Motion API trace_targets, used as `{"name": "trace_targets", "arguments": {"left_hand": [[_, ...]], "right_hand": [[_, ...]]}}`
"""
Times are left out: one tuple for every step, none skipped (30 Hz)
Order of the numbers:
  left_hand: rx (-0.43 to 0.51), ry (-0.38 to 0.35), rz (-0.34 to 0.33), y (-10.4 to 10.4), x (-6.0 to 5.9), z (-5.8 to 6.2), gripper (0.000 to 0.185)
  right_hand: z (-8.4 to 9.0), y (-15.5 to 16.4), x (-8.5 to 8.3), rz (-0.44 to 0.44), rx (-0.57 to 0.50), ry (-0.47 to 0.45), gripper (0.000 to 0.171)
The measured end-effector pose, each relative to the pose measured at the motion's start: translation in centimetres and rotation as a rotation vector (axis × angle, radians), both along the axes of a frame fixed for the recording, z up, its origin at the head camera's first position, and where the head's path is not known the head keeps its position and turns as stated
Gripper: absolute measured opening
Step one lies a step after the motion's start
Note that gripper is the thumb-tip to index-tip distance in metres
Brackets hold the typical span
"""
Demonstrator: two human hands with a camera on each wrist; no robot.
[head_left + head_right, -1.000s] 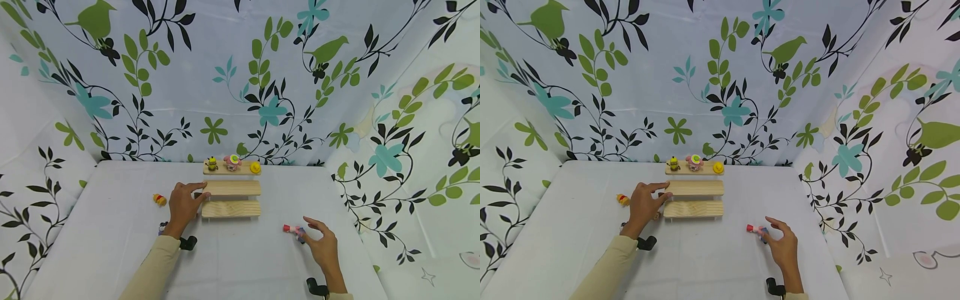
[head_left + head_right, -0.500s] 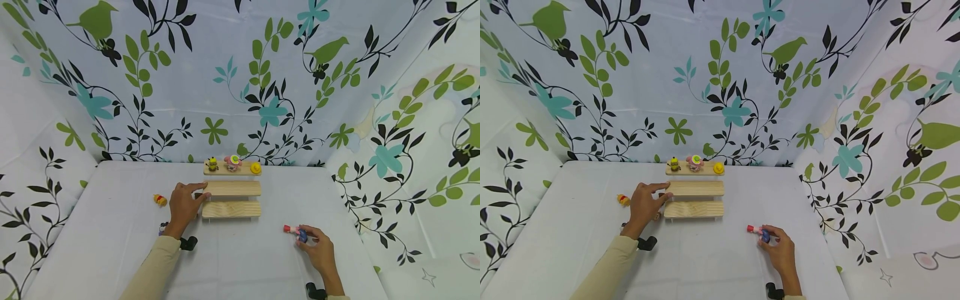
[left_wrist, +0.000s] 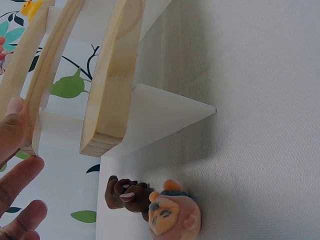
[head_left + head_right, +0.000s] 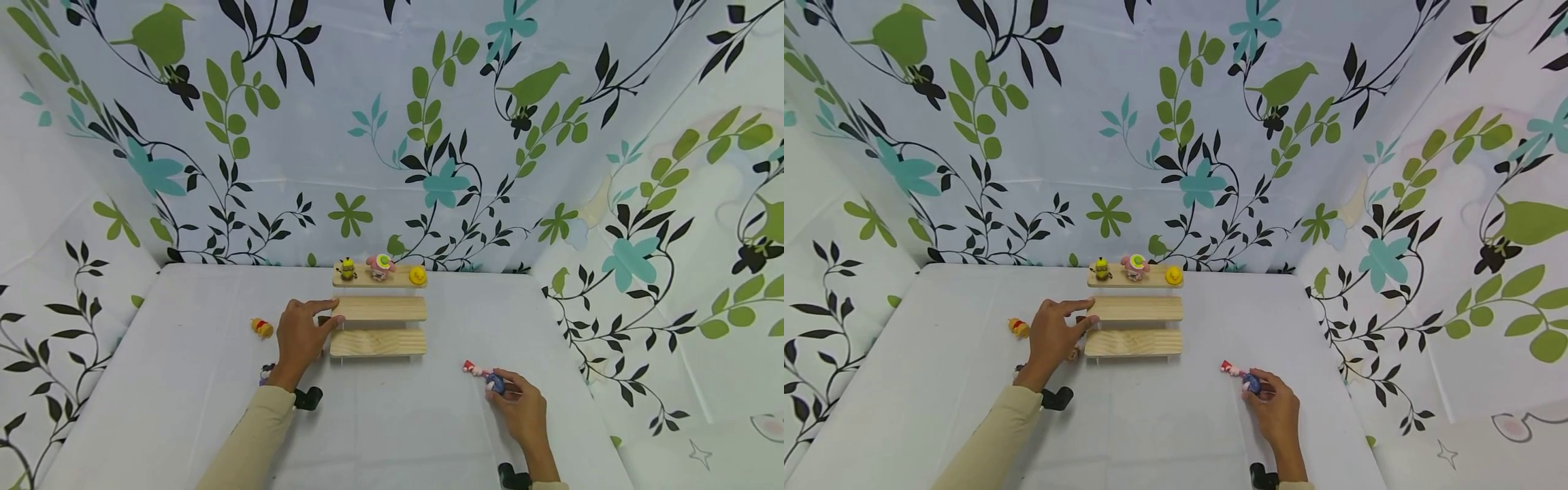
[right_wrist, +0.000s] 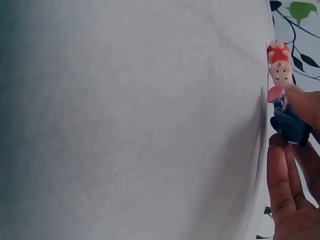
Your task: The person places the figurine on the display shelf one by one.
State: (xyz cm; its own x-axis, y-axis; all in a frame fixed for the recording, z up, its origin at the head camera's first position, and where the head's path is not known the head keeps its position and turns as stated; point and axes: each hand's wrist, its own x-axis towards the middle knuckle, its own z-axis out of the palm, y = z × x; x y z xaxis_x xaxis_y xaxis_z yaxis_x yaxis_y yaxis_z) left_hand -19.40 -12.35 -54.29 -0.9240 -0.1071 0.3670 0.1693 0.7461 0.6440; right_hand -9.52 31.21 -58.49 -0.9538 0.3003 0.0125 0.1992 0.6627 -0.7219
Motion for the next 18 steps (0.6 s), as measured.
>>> {"name": "trace_targets", "arguments": {"left_hand": [[0.001, 0.000, 0.000, 0.0, 0.0, 0.0, 0.045], [0.001, -0.001, 0.000, 0.0, 0.0, 0.0, 0.045], [0.002, -0.002, 0.001, 0.0, 0.0, 0.0, 0.045], [0.000, -0.005, 0.002, 0.0, 0.0, -0.1, 0.045], [-0.001, -0.008, 0.003, 0.0, 0.0, -0.1, 0.045], [-0.002, -0.011, 0.004, 0.0, -0.1, -0.1, 0.046], [-0.004, -0.015, 0.005, 0.0, -0.1, -0.2, 0.046], [-0.004, -0.019, 0.005, 0.1, -0.1, -0.2, 0.046], [-0.005, -0.021, 0.005, 0.1, -0.1, -0.2, 0.046], [-0.005, -0.023, 0.005, 0.1, -0.1, -0.2, 0.046], [-0.004, -0.023, 0.005, 0.1, -0.1, -0.1, 0.046], [-0.003, -0.023, 0.005, 0.1, -0.1, -0.1, 0.046], [-0.003, -0.024, 0.004, 0.1, 0.0, -0.1, 0.046], [-0.001, -0.023, 0.002, 0.0, 0.0, -0.1, 0.046], [-0.001, -0.022, 0.002, 0.0, 0.0, 0.0, 0.046], [-0.001, -0.022, 0.001, 0.0, 0.0, 0.0, 0.046], [-0.002, -0.021, 0.000, 0.0, 0.0, 0.0, 0.046], [-0.003, -0.020, 0.000, 0.0, 0.0, 0.0, 0.046]], "right_hand": [[0.1, 0.0, 0.0, -0.008, -0.007, 0.006, 0.051], [0.1, 0.0, 0.1, -0.013, -0.012, 0.013, 0.051], [0.2, 0.0, 0.1, -0.018, -0.024, 0.022, 0.050], [0.2, 0.1, 0.0, -0.018, -0.037, 0.030, 0.049], [0.3, 0.1, 0.0, -0.015, -0.052, 0.039, 0.049], [0.4, 0.2, 0.0, -0.012, -0.066, 0.045, 0.049], [0.5, 0.2, -0.1, -0.010, -0.073, 0.049, 0.049], [0.5, 0.3, -0.1, -0.006, -0.083, 0.056, 0.048], [0.6, 0.3, -0.2, -0.003, -0.092, 0.062, 0.047], [0.7, 0.3, -0.3, 0.001, -0.096, 0.069, 0.045], [0.8, 0.3, -0.3, 0.000, -0.104, 0.075, 0.044], [0.9, 0.2, -0.4, -0.002, -0.118, 0.079, 0.042], [0.9, 0.2, -0.5, -0.004, -0.138, 0.081, 0.041], [1.0, 0.1, -0.5, -0.003, -0.166, 0.085, 0.039], [1.1, 0.1, -0.6, 0.000, -0.201, 0.091, 0.038], [1.1, 0.0, -0.6, 0.003, -0.237, 0.096, 0.037], [1.1, -0.1, -0.6, 0.006, -0.277, 0.098, 0.037], [1.2, -0.2, -0.7, 0.009, -0.318, 0.099, 0.037]]}}
